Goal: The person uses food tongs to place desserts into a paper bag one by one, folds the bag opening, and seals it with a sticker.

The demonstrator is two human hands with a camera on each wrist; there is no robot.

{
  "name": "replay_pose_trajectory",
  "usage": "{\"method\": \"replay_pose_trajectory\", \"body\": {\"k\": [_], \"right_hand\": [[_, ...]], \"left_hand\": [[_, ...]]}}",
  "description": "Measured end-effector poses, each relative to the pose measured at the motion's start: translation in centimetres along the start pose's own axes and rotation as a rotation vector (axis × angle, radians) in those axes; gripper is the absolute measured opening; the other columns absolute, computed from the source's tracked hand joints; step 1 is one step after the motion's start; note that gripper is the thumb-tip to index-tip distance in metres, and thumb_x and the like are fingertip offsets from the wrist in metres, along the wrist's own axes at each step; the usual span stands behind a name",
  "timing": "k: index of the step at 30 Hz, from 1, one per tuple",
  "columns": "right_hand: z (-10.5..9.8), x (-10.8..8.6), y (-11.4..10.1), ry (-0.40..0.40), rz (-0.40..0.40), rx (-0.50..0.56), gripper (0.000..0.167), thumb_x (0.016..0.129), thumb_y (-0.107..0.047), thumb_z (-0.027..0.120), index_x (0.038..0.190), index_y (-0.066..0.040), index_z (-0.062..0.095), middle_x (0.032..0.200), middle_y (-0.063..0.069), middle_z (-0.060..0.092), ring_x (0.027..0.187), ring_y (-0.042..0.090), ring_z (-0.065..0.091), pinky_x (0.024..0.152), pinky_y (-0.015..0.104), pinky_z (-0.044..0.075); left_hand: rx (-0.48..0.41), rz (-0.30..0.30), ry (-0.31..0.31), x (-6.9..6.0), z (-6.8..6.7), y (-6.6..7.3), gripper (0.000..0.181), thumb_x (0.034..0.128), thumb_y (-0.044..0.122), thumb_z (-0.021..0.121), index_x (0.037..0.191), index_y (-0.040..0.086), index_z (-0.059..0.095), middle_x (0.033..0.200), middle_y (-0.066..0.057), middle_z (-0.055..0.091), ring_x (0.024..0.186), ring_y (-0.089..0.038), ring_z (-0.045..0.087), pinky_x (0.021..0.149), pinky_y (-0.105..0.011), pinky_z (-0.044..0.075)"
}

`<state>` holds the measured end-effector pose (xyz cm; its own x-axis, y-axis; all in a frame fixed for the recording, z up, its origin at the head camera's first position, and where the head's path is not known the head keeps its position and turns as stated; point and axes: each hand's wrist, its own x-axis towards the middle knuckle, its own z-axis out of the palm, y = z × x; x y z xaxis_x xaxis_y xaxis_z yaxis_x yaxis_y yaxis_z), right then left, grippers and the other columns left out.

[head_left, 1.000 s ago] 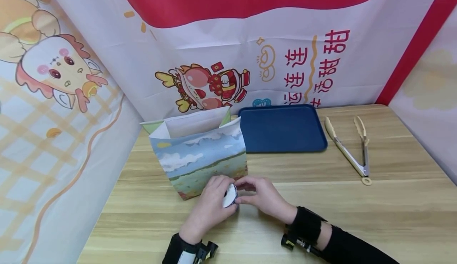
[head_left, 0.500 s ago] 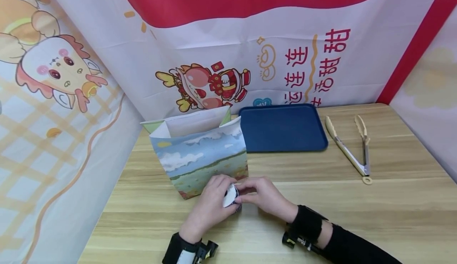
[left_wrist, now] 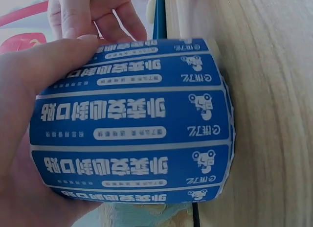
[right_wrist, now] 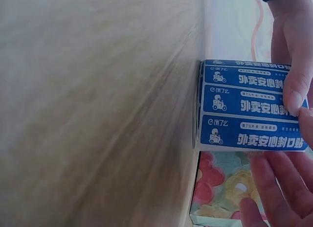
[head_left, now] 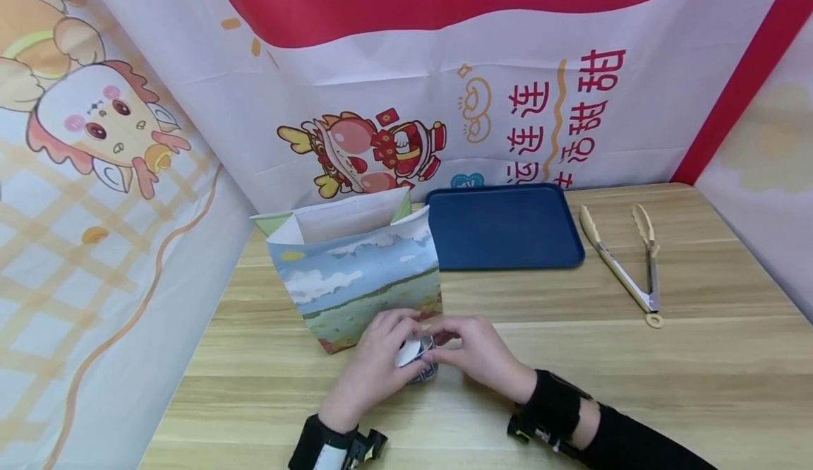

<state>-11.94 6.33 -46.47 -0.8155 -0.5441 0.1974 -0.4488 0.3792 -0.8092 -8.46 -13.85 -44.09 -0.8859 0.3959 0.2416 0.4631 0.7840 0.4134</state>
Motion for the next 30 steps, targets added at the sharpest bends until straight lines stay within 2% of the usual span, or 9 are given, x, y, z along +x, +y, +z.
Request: {"method": "replay_pose_trajectory", "body": {"k": [3, 5, 10, 15, 19, 24, 30], "right_hand": [[0.01, -0.17, -0.02, 0.036, -0.03, -0.028, 0.024, 0.083, -0.032, 0.076, 0.105, -0.021, 0.075, 0.101, -0.007, 0.074, 0.09, 0.007, 0.069, 0.083, 0.028, 0.056], [0.04, -0.25, 0.02, 0.04, -0.028, -0.007, 0.022, 0.083, -0.029, 0.076, 0.103, -0.019, 0.075, 0.101, -0.005, 0.073, 0.09, 0.008, 0.068, 0.082, 0.028, 0.057], [0.13, -0.37, 0.16, 0.03, 0.054, 0.098, 0.019, 0.082, -0.022, 0.078, 0.1, -0.016, 0.074, 0.102, 0.0, 0.073, 0.088, 0.007, 0.069, 0.079, 0.023, 0.056], [-0.01, -0.38, 0.25, 0.023, 0.112, 0.177, 0.015, 0.082, -0.022, 0.078, 0.095, -0.017, 0.074, 0.095, -0.001, 0.074, 0.084, 0.004, 0.069, 0.076, 0.021, 0.056], [-0.08, -0.32, 0.36, 0.013, 0.11, 0.22, 0.011, 0.082, -0.02, 0.078, 0.09, -0.016, 0.073, 0.092, -0.001, 0.073, 0.082, 0.002, 0.068, 0.075, 0.021, 0.056], [-0.2, -0.25, 0.66, 0.01, 0.094, 0.205, 0.009, 0.082, -0.022, 0.078, 0.088, -0.017, 0.074, 0.087, -0.002, 0.073, 0.079, 0.001, 0.066, 0.074, 0.021, 0.056], [-0.62, -0.45, 0.91, 0.018, 0.059, 0.154, 0.006, 0.083, -0.02, 0.076, 0.089, -0.019, 0.076, 0.087, -0.003, 0.075, 0.078, 0.002, 0.068, 0.074, 0.021, 0.056]], "left_hand": [[0.021, 0.013, 0.011, -0.07, 0.08, 0.08, 0.029, 0.0804, 0.036, 0.079, 0.101, 0.023, 0.063, 0.13, 0.0, 0.062, 0.123, -0.022, 0.054, 0.102, -0.048, 0.045], [0.033, 0.009, 0.012, -0.11, 0.12, 0.18, 0.031, 0.0807, 0.038, 0.079, 0.106, 0.025, 0.064, 0.13, 0.003, 0.063, 0.125, -0.021, 0.054, 0.104, -0.05, 0.043], [0.054, -0.009, 0.006, -0.02, 0.16, 0.44, 0.036, 0.0822, 0.042, 0.076, 0.113, 0.026, 0.066, 0.122, 0.008, 0.068, 0.126, -0.019, 0.055, 0.105, -0.05, 0.041], [0.094, 0.011, -0.008, 0.07, 0.2, 0.56, 0.025, 0.0848, 0.042, 0.073, 0.105, 0.028, 0.069, 0.126, 0.008, 0.066, 0.125, -0.019, 0.055, 0.105, -0.049, 0.041], [0.123, 0.035, 0.003, 0.02, 0.42, 0.49, 0.016, 0.0856, 0.041, 0.073, 0.096, 0.029, 0.069, 0.126, 0.008, 0.065, 0.123, -0.019, 0.055, 0.103, -0.05, 0.043], [0.147, 0.066, 0.021, -0.07, 0.7, 0.38, 0.011, 0.0867, 0.039, 0.072, 0.087, 0.031, 0.065, 0.126, 0.008, 0.064, 0.122, -0.019, 0.055, 0.101, -0.051, 0.043], [0.139, 0.044, 0.03, -0.07, 0.78, 0.6, 0.013, 0.0861, 0.036, 0.073, 0.08, 0.031, 0.062, 0.126, 0.009, 0.064, 0.121, -0.02, 0.055, 0.1, -0.053, 0.042]]}}
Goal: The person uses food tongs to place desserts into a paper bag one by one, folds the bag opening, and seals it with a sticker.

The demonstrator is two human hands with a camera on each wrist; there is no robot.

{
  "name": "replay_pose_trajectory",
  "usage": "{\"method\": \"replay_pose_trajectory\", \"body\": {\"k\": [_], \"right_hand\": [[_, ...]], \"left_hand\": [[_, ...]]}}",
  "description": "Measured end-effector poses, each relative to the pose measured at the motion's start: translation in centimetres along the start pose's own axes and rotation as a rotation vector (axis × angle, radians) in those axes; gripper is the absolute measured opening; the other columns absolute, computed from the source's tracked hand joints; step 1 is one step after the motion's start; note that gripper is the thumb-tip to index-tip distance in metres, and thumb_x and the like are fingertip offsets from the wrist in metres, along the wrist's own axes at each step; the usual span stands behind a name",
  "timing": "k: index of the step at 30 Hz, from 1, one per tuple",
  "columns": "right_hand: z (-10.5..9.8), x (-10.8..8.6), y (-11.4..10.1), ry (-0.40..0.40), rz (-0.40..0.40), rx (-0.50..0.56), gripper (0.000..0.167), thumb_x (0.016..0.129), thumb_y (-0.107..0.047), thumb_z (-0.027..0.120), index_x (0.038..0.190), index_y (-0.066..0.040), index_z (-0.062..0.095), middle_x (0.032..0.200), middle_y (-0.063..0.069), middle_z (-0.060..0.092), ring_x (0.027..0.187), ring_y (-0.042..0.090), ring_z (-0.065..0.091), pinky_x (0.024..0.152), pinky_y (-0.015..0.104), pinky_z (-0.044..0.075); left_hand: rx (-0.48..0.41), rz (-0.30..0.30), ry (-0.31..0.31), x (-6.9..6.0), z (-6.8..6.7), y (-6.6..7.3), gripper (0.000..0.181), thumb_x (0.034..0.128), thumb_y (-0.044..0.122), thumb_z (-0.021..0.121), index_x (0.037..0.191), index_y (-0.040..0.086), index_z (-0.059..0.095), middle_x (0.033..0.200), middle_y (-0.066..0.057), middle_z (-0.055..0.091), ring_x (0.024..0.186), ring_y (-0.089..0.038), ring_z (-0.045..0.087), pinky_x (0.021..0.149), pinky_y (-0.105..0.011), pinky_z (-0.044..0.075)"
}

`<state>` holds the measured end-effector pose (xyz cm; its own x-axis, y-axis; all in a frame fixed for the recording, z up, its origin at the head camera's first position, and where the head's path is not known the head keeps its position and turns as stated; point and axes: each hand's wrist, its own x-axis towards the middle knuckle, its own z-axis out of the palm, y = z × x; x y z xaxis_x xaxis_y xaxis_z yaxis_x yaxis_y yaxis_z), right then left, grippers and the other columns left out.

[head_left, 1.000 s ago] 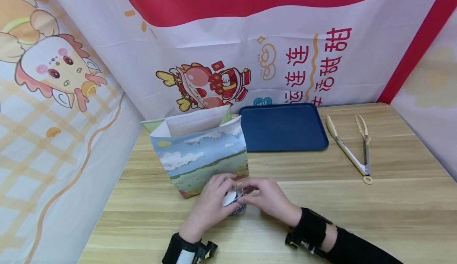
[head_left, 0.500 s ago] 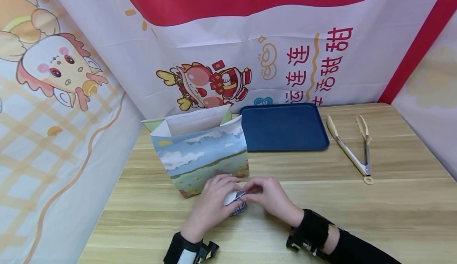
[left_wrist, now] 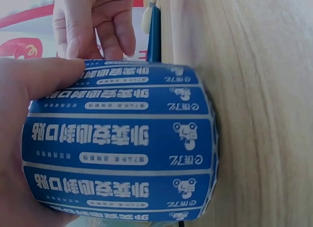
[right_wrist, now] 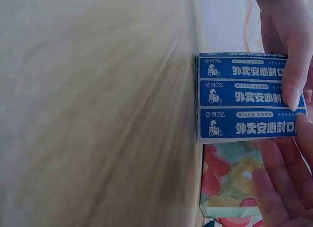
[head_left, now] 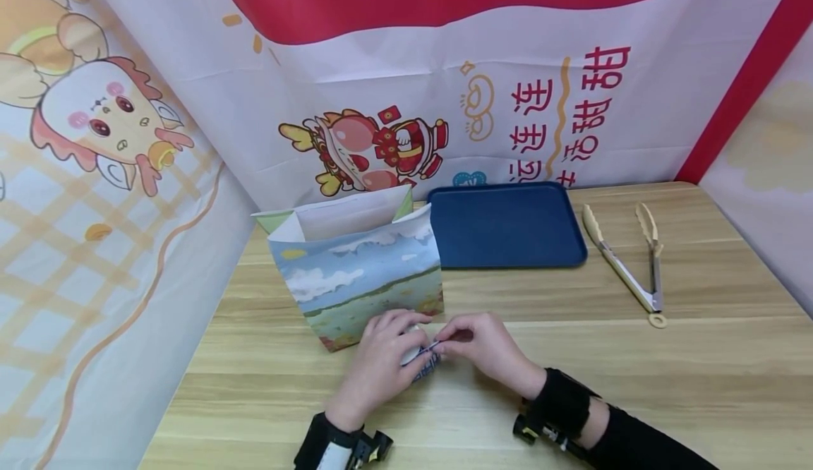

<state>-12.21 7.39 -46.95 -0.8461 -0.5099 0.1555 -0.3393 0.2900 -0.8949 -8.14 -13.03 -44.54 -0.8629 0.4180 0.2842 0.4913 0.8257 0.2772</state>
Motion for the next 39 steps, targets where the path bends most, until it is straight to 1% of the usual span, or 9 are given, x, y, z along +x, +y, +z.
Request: {"method": "replay_pose_trajectory", "body": {"k": [7, 10, 14, 18, 22, 26, 29, 32, 39], "right_hand": [[0.0, -0.2, -0.2, 0.083, -0.132, -0.136, 0.005, 0.083, -0.021, 0.077, 0.083, -0.015, 0.076, 0.082, -0.004, 0.075, 0.075, 0.001, 0.069, 0.074, 0.022, 0.057], [0.1, -0.2, -0.5, 0.119, -0.178, -0.229, 0.003, 0.082, -0.02, 0.078, 0.081, -0.018, 0.076, 0.08, -0.007, 0.075, 0.075, 0.001, 0.069, 0.074, 0.022, 0.057], [0.1, -0.3, -0.9, 0.157, -0.252, -0.369, 0.005, 0.08, -0.018, 0.079, 0.08, -0.021, 0.075, 0.078, -0.009, 0.075, 0.073, 0.001, 0.069, 0.071, 0.02, 0.055], [0.1, -0.5, -1.2, 0.176, -0.309, -0.483, 0.008, 0.079, -0.019, 0.081, 0.078, -0.022, 0.073, 0.077, -0.011, 0.073, 0.071, 0.001, 0.068, 0.067, 0.019, 0.054], [0.1, -0.6, -1.3, 0.176, -0.345, -0.55, 0.012, 0.079, -0.019, 0.081, 0.076, -0.023, 0.07, 0.076, -0.012, 0.07, 0.069, 0.002, 0.066, 0.064, 0.019, 0.052], [0.1, -0.6, -1.3, 0.197, -0.428, -0.631, 0.018, 0.078, -0.019, 0.082, 0.073, -0.022, 0.065, 0.071, -0.012, 0.065, 0.063, 0.002, 0.061, 0.058, 0.019, 0.048], [0.1, -0.6, -1.4, 0.218, -0.483, -0.669, 0.022, 0.078, -0.018, 0.082, 0.071, -0.022, 0.062, 0.068, -0.012, 0.061, 0.06, 0.002, 0.055, 0.056, 0.02, 0.044], [0.0, -0.7, -1.4, 0.219, -0.499, -0.682, 0.023, 0.077, -0.018, 0.082, 0.07, -0.022, 0.06, 0.067, -0.012, 0.059, 0.06, 0.001, 0.054, 0.056, 0.019, 0.044], [-0.2, -0.8, -1.3, 0.175, -0.546, -0.697, 0.02, 0.078, -0.018, 0.082, 0.073, -0.022, 0.063, 0.07, -0.012, 0.06, 0.062, 0.002, 0.055, 0.058, 0.019, 0.047]], "left_hand": [[-0.02, -0.029, 0.007, 0.2, -0.1, 0.2, 0.015, 0.0864, 0.036, 0.073, 0.078, 0.029, 0.062, 0.125, 0.009, 0.065, 0.12, -0.019, 0.055, 0.101, -0.053, 0.041], [-0.014, -0.037, -0.003, 0.2, -0.1, 0.2, 0.014, 0.0876, 0.038, 0.071, 0.079, 0.03, 0.063, 0.125, 0.01, 0.064, 0.12, -0.018, 0.055, 0.101, -0.053, 0.041], [-0.017, -0.048, -0.014, 0.3, -0.1, 0.2, 0.014, 0.0896, 0.038, 0.068, 0.08, 0.03, 0.062, 0.126, 0.01, 0.064, 0.121, -0.018, 0.054, 0.102, -0.053, 0.041], [-0.04, -0.058, -0.027, 0.3, -0.2, 0.2, 0.013, 0.0915, 0.036, 0.065, 0.08, 0.03, 0.063, 0.126, 0.01, 0.064, 0.122, -0.017, 0.054, 0.103, -0.053, 0.041], [-0.066, -0.066, -0.044, 0.3, -0.3, 0.2, 0.01, 0.0926, 0.033, 0.063, 0.083, 0.03, 0.064, 0.127, 0.01, 0.064, 0.122, -0.017, 0.053, 0.103, -0.053, 0.041], [-0.085, -0.074, -0.054, 0.3, -0.4, 0.2, 0.009, 0.0925, 0.031, 0.062, 0.084, 0.029, 0.065, 0.127, 0.01, 0.064, 0.123, -0.017, 0.053, 0.104, -0.052, 0.04], [-0.09, -0.077, -0.059, 0.3, -0.4, 0.2, 0.009, 0.0928, 0.03, 0.062, 0.084, 0.029, 0.064, 0.127, 0.01, 0.064, 0.123, -0.017, 0.053, 0.103, -0.051, 0.04], [-0.091, -0.076, -0.064, 0.3, -0.5, 0.3, 0.009, 0.0934, 0.03, 0.061, 0.085, 0.028, 0.064, 0.127, 0.01, 0.064, 0.123, -0.017, 0.053, 0.103, -0.051, 0.04], [-0.093, -0.088, -0.084, 0.3, -0.5, 0.3, 0.01, 0.0947, 0.03, 0.059, 0.086, 0.028, 0.064, 0.128, 0.009, 0.063, 0.123, -0.017, 0.052, 0.103, -0.051, 0.04]]}}
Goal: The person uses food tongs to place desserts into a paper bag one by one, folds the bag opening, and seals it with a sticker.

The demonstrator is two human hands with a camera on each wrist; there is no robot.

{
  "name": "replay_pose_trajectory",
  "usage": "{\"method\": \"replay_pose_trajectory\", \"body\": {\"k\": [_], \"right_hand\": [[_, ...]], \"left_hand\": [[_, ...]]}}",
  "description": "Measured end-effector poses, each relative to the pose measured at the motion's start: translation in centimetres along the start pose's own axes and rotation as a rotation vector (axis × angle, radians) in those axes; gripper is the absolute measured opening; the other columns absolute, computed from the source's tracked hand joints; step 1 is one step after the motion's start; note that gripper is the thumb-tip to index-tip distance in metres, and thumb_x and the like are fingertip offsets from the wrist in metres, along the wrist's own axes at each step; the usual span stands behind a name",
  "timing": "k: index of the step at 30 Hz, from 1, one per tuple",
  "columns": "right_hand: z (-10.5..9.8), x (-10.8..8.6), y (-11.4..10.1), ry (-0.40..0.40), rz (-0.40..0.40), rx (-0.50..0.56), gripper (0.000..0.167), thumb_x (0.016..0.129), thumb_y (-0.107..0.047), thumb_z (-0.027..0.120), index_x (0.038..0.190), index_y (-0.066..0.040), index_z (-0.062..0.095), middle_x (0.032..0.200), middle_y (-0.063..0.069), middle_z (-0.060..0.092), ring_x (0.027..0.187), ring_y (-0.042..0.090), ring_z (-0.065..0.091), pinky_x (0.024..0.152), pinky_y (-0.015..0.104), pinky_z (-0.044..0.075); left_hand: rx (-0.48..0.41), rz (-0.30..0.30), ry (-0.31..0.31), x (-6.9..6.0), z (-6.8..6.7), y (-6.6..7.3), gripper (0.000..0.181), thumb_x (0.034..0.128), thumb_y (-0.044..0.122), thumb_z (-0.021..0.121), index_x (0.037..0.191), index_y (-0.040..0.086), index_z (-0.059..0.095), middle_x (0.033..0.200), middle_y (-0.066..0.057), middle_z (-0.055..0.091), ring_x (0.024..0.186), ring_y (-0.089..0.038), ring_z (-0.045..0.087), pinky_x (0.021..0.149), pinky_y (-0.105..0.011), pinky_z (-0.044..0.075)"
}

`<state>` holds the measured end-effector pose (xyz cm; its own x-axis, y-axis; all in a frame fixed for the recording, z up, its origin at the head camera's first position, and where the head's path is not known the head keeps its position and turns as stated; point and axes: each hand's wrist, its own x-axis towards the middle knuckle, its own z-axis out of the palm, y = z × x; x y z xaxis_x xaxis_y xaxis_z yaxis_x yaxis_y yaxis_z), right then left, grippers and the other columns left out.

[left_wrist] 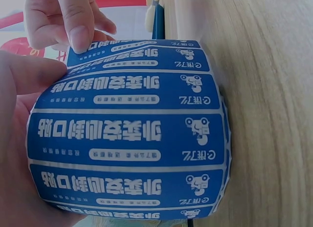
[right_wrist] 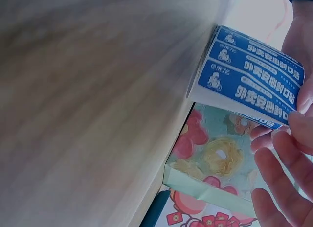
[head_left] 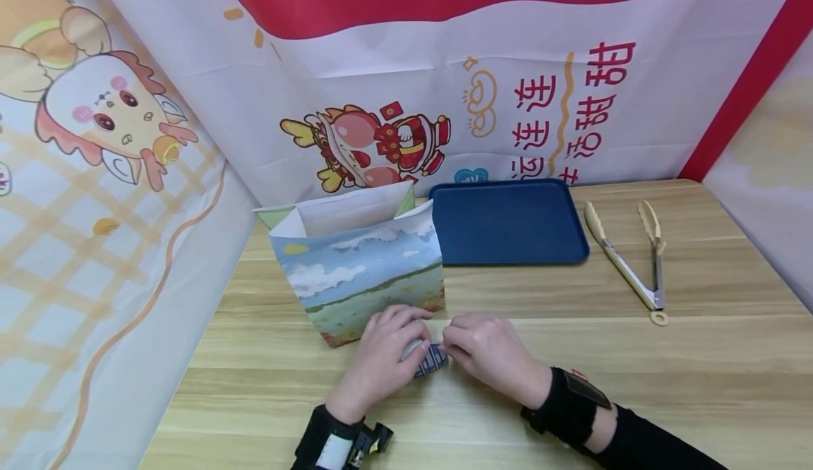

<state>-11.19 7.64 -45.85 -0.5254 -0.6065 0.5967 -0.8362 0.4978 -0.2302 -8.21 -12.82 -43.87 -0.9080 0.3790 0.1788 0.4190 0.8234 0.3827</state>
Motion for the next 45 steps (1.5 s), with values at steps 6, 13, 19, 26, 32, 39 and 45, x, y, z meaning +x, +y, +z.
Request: {"method": "replay_pose_trajectory", "body": {"k": [6, 13, 19, 26, 32, 39, 45], "right_hand": [[-0.1, -0.1, 0.2, 0.003, -0.04, -0.02, 0.018, 0.078, -0.018, 0.081, 0.075, -0.021, 0.064, 0.071, -0.011, 0.061, 0.064, 0.004, 0.056, 0.058, 0.021, 0.047], [-0.1, 0.2, -0.1, -0.037, 0.032, 0.013, 0.011, 0.081, -0.019, 0.079, 0.08, -0.022, 0.068, 0.074, -0.012, 0.067, 0.068, 0.002, 0.062, 0.063, 0.022, 0.051], [0.3, 0.7, -0.1, -0.055, 0.084, 0.042, 0.006, 0.083, -0.021, 0.077, 0.087, -0.022, 0.073, 0.081, -0.011, 0.072, 0.075, 0.002, 0.067, 0.067, 0.025, 0.054], [0.6, 0.8, 0.5, -0.022, 0.073, 0.108, 0.009, 0.079, -0.019, 0.081, 0.085, -0.021, 0.075, 0.081, -0.01, 0.073, 0.075, 0.003, 0.068, 0.068, 0.022, 0.054], [0.3, 0.6, 1.1, -0.002, 0.059, 0.187, 0.012, 0.077, -0.015, 0.082, 0.085, -0.02, 0.075, 0.08, -0.011, 0.072, 0.074, 0.002, 0.067, 0.069, 0.018, 0.053], [0.1, 0.5, 1.0, 0.013, 0.038, 0.199, 0.01, 0.079, -0.014, 0.08, 0.084, -0.021, 0.075, 0.08, -0.012, 0.071, 0.075, 0.001, 0.066, 0.069, 0.019, 0.052], [0.2, 0.4, 1.1, 0.028, 0.028, 0.192, 0.01, 0.079, -0.014, 0.08, 0.083, -0.021, 0.075, 0.08, -0.013, 0.071, 0.075, 0.0, 0.066, 0.068, 0.019, 0.053]], "left_hand": [[0.003, -0.01, -0.005, 0.1, 0.1, -0.1, 0.009, 0.0934, 0.03, 0.06, 0.085, 0.029, 0.064, 0.127, 0.01, 0.063, 0.123, -0.016, 0.052, 0.103, -0.05, 0.04], [0.014, 0.011, 0.015, 0.1, 0.2, -0.3, 0.009, 0.0933, 0.035, 0.061, 0.089, 0.03, 0.067, 0.123, 0.009, 0.065, 0.121, -0.015, 0.054, 0.099, -0.048, 0.043], [0.023, 0.026, -0.003, 0.0, 0.1, -0.6, 0.016, 0.0972, 0.032, 0.056, 0.101, 0.029, 0.071, 0.126, 0.009, 0.064, 0.123, -0.016, 0.053, 0.101, -0.048, 0.043], [-0.039, 0.018, -0.014, 0.1, -0.1, -0.6, 0.021, 0.1007, 0.027, 0.051, 0.099, 0.027, 0.071, 0.125, 0.008, 0.065, 0.123, -0.016, 0.053, 0.101, -0.049, 0.043], [-0.09, 0.018, -0.012, 0.2, -0.4, -0.7, 0.018, 0.0987, 0.021, 0.054, 0.104, 0.024, 0.072, 0.125, 0.004, 0.066, 0.123, -0.019, 0.053, 0.101, -0.052, 0.043], [-0.146, -0.007, -0.012, 0.4, -0.7, -0.5, 0.012, 0.0917, 0.022, 0.065, 0.098, 0.025, 0.074, 0.12, 0.003, 0.067, 0.118, -0.02, 0.055, 0.098, -0.048, 0.046], [-0.17, -0.014, -0.015, 0.7, -1.0, -0.3, 0.007, 0.0881, 0.023, 0.07, 0.093, 0.024, 0.075, 0.115, 0.004, 0.069, 0.115, -0.019, 0.057, 0.097, -0.04, 0.048]]}}
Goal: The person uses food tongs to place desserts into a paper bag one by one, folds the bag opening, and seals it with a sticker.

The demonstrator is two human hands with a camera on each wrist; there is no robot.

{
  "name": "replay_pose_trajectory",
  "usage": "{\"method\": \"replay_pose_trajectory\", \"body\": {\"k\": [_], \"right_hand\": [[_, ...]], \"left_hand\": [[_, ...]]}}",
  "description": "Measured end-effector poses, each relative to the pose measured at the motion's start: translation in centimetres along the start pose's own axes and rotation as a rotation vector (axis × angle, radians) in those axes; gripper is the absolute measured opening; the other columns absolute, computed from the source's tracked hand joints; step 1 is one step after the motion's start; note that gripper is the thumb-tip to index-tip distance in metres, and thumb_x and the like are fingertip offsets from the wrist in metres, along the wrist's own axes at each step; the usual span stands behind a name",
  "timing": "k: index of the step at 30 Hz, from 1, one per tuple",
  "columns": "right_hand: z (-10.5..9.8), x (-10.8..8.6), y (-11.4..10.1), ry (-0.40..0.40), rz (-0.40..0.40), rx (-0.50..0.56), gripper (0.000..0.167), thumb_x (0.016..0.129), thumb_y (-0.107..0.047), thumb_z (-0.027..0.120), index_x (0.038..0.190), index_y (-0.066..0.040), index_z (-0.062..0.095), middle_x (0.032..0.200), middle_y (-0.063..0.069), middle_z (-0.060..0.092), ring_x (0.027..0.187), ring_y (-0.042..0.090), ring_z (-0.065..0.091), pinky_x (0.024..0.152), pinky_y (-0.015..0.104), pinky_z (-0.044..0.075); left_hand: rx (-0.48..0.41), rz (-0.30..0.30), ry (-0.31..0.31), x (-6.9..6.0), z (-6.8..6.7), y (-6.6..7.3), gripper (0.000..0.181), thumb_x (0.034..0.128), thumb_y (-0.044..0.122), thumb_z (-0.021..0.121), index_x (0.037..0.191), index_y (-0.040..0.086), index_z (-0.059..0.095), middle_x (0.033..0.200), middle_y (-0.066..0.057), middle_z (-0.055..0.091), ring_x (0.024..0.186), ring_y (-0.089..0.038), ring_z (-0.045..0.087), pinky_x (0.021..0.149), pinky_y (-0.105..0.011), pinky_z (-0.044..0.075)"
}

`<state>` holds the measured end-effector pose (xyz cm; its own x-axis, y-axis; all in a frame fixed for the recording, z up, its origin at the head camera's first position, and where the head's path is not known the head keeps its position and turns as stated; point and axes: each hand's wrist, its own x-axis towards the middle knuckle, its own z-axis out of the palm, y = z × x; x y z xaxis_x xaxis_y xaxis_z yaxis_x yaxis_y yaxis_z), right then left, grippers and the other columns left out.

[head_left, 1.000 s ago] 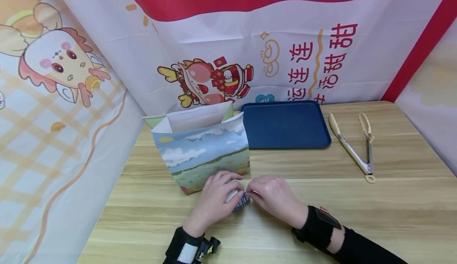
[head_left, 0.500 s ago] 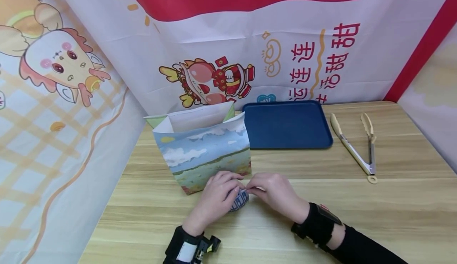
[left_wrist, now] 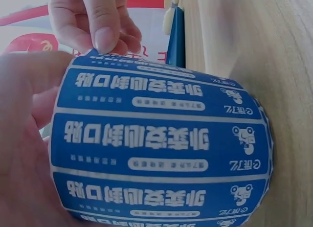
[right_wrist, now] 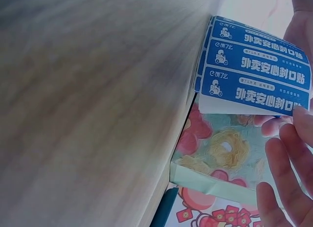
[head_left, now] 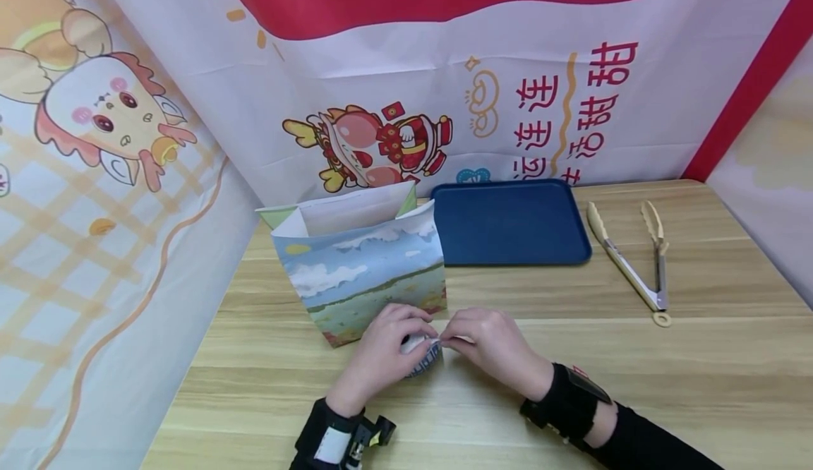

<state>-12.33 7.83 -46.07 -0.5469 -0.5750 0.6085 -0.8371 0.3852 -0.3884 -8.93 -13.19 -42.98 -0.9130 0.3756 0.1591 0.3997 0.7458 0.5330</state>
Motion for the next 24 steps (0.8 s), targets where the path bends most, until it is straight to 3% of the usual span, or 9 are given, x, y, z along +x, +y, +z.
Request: {"method": "replay_pose_trajectory", "body": {"k": [11, 17, 24], "right_hand": [[-0.09, -0.15, -0.02, -0.024, 0.018, 0.01, 0.002, 0.085, -0.021, 0.075, 0.084, -0.023, 0.075, 0.08, -0.014, 0.071, 0.077, -0.002, 0.066, 0.07, 0.017, 0.052], [-0.14, -0.17, -0.1, -0.036, 0.022, 0.007, 0.004, 0.086, -0.021, 0.075, 0.084, -0.025, 0.075, 0.08, -0.014, 0.07, 0.077, -0.001, 0.066, 0.07, 0.018, 0.052], [-0.19, -0.1, -0.13, -0.037, -0.007, 0.0, 0.009, 0.08, -0.016, 0.08, 0.083, -0.022, 0.074, 0.08, -0.013, 0.07, 0.078, 0.0, 0.066, 0.07, 0.02, 0.053]], "left_hand": [[-0.019, -0.025, -0.026, 0.13, -0.12, 0.22, 0.005, 0.0886, 0.024, 0.071, 0.092, 0.023, 0.074, 0.114, 0.004, 0.069, 0.116, -0.018, 0.056, 0.097, -0.039, 0.048], [-0.002, -0.044, 0.002, 0.13, 0.09, 0.39, 0.004, 0.0885, 0.021, 0.07, 0.086, 0.022, 0.073, 0.112, 0.004, 0.069, 0.114, -0.017, 0.057, 0.095, -0.038, 0.049], [-0.049, -0.094, 0.033, 0.14, 0.2, 0.47, 0.004, 0.0896, 0.02, 0.069, 0.087, 0.022, 0.071, 0.11, 0.005, 0.07, 0.111, -0.015, 0.058, 0.093, -0.038, 0.05]]}}
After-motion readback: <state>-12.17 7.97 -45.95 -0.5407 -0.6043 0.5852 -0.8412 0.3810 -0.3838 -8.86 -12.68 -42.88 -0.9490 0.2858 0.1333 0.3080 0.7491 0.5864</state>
